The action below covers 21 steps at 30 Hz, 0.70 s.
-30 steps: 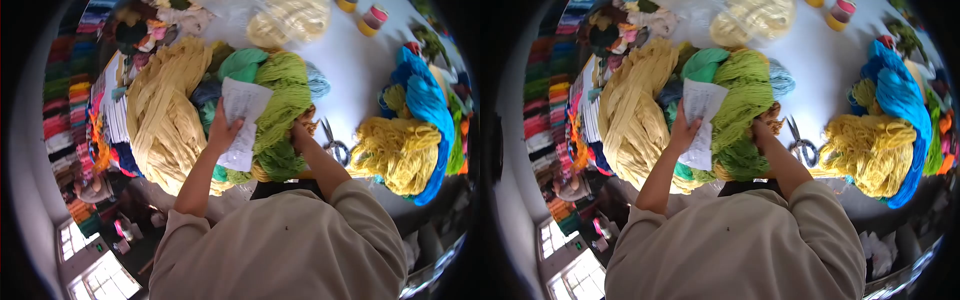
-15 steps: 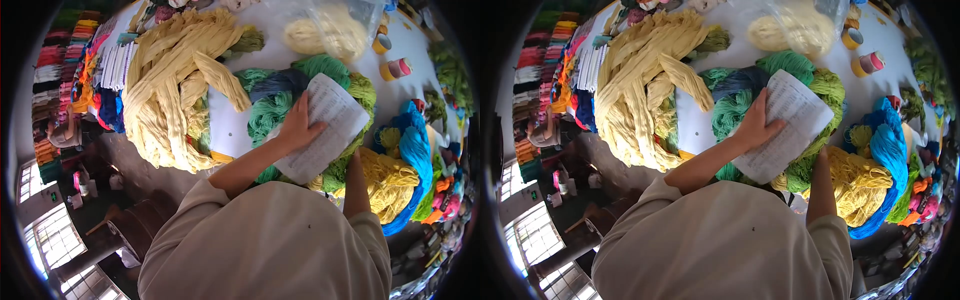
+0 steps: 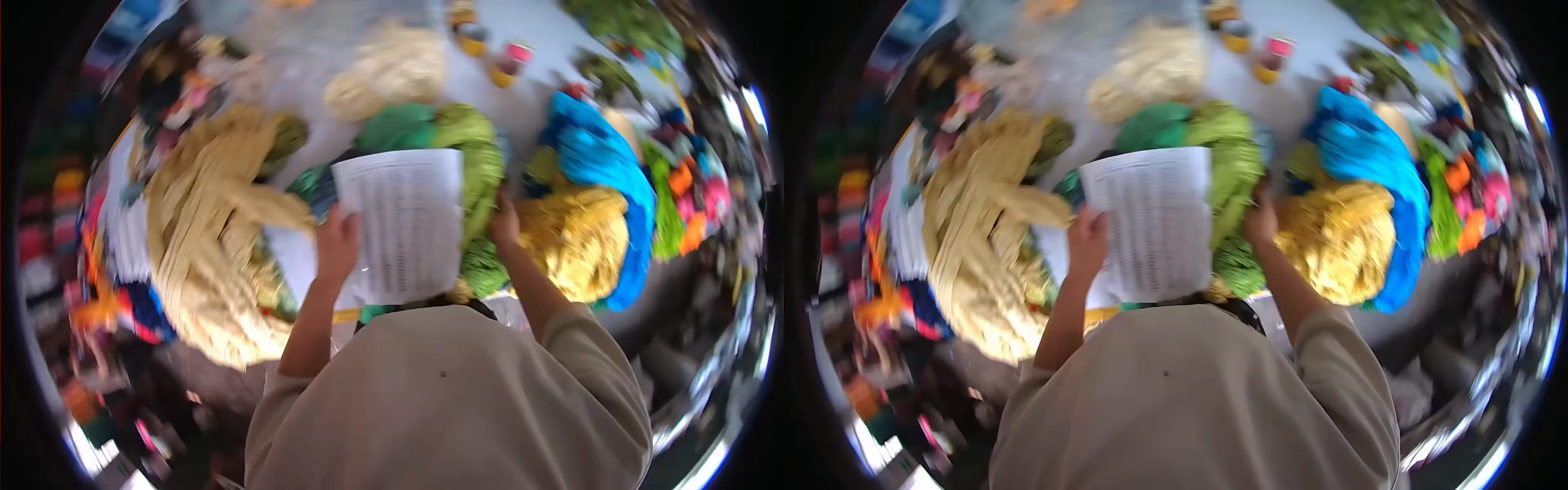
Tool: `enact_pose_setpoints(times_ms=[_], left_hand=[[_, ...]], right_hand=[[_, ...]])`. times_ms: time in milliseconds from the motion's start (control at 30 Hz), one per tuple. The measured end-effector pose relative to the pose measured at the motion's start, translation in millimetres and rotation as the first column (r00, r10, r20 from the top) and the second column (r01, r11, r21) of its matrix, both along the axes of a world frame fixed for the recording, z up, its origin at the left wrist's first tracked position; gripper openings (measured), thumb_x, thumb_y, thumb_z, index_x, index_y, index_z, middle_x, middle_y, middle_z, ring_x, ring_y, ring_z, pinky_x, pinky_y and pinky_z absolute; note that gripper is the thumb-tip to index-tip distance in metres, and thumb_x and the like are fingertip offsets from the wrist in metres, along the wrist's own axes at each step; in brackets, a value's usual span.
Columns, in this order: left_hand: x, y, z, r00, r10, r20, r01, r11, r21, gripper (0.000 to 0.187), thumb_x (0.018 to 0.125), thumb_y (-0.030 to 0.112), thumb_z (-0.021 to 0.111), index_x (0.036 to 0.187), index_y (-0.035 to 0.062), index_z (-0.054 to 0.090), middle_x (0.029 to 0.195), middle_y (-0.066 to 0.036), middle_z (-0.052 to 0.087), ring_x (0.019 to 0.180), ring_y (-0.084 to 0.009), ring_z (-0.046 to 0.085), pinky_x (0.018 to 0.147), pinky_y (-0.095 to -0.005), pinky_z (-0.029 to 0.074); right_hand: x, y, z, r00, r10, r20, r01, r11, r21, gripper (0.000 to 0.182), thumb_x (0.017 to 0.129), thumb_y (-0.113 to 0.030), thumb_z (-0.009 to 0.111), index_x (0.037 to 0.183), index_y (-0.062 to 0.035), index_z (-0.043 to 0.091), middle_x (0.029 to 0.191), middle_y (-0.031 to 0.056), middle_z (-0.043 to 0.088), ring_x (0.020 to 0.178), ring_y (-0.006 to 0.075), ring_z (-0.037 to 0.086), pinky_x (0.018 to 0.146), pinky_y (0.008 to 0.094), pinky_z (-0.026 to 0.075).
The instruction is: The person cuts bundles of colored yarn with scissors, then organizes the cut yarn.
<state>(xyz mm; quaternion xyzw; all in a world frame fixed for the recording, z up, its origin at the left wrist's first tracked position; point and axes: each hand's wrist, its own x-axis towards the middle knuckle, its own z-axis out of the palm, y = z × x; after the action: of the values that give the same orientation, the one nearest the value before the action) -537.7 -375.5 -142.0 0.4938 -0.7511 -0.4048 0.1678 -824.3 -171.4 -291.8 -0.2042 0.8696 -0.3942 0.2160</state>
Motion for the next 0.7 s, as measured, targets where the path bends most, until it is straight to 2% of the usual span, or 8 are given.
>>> enact_pose_setpoints(times_ms=[33,67,133,167,300,400,533,700], left_hand=[[-1,-1,5,0.994,-0.029,0.106,0.021,0.997,0.075,0.014,0.094,0.014,0.060,0.103,0.0034,0.058,0.086,-0.016,0.068,0.072,-0.0263,0.064,0.069,-0.0355,0.050],[-14,7,17,0.971,-0.060,-0.230,0.058,0.998,-0.018,0.012,0.096,0.012,0.058,0.103,0.0026,0.058,0.083,-0.014,0.067,0.073,-0.0192,0.063,0.069,-0.0323,0.050],[-43,22,51,0.916,-0.053,-0.399,0.096,0.992,0.087,0.014,0.099,0.009,0.054,0.108,-0.0009,0.058,0.097,-0.005,0.067,0.088,-0.0085,0.058,0.079,-0.0271,0.048],[-57,25,62,0.888,-0.089,-0.451,0.156,0.981,0.114,0.016,0.099,0.008,0.054,0.111,-0.0015,0.058,0.102,-0.005,0.067,0.091,-0.0087,0.058,0.082,-0.0264,0.047],[-120,43,100,0.757,-0.194,-0.624,0.357,0.923,0.146,0.023,0.099,0.004,0.052,0.121,-0.0033,0.055,0.109,-0.007,0.065,0.099,-0.0085,0.057,0.089,-0.0249,0.045],[-173,63,96,0.685,-0.236,-0.689,0.503,0.837,0.214,0.024,0.099,0.004,0.054,0.122,-0.0034,0.054,0.112,-0.007,0.065,0.096,-0.0084,0.059,0.086,-0.0250,0.046],[-214,106,119,0.680,-0.297,-0.670,0.649,0.668,0.363,0.029,0.100,0.006,0.053,0.128,0.0004,0.050,0.113,-0.013,0.067,0.088,-0.0137,0.066,0.075,-0.0255,0.053],[-189,126,155,0.411,-0.457,-0.789,0.825,0.554,0.109,0.020,0.097,-0.002,0.054,0.116,-0.0030,0.058,0.089,-0.006,0.062,0.070,-0.0091,0.056,0.062,-0.0229,0.047]], right_hand=[[6,-5,46,1.000,0.006,0.000,-0.006,0.984,-0.179,0.029,0.094,-0.017,0.059,0.119,-0.0039,0.062,0.108,0.0166,0.066,0.098,0.0283,0.065,0.082,0.0380,0.052],[15,-3,80,0.989,0.031,0.145,0.017,0.946,-0.323,0.035,0.098,-0.024,0.060,0.125,-0.0026,0.059,0.119,0.0128,0.062,0.104,0.0238,0.061,0.088,0.0356,0.049],[25,4,145,0.925,0.260,0.276,-0.120,0.891,-0.438,0.048,0.099,-0.033,0.059,0.132,0.0006,0.052,0.122,0.0129,0.059,0.111,0.0187,0.056,0.097,0.0346,0.044],[32,8,154,0.870,0.277,0.408,-0.025,0.851,-0.525,0.059,0.100,-0.041,0.057,0.140,0.0001,0.044,0.134,0.0097,0.054,0.125,0.0195,0.048,0.108,0.0355,0.036],[26,40,198,0.741,0.222,0.633,0.309,0.725,-0.615,0.049,0.095,-0.024,0.068,0.134,-0.0013,0.050,0.127,0.0093,0.059,0.118,0.0177,0.054,0.102,0.0350,0.042],[-7,88,223,0.848,0.041,0.528,0.372,0.663,-0.649,0.030,0.090,-0.002,0.068,0.118,-0.0017,0.060,0.107,0.0065,0.071,0.097,0.0137,0.065,0.088,0.0307,0.052],[-74,159,243,0.889,-0.243,0.388,0.446,0.648,-0.617,0.032,0.090,-0.007,0.071,0.118,0.0016,0.057,0.107,0.0077,0.070,0.092,0.0130,0.066,0.082,0.0279,0.054],[-135,217,215,0.895,-0.441,0.060,0.406,0.753,-0.518,0.036,0.091,-0.011,0.071,0.121,0.0026,0.057,0.106,0.0068,0.068,0.093,0.0113,0.063,0.083,0.0262,0.050]])
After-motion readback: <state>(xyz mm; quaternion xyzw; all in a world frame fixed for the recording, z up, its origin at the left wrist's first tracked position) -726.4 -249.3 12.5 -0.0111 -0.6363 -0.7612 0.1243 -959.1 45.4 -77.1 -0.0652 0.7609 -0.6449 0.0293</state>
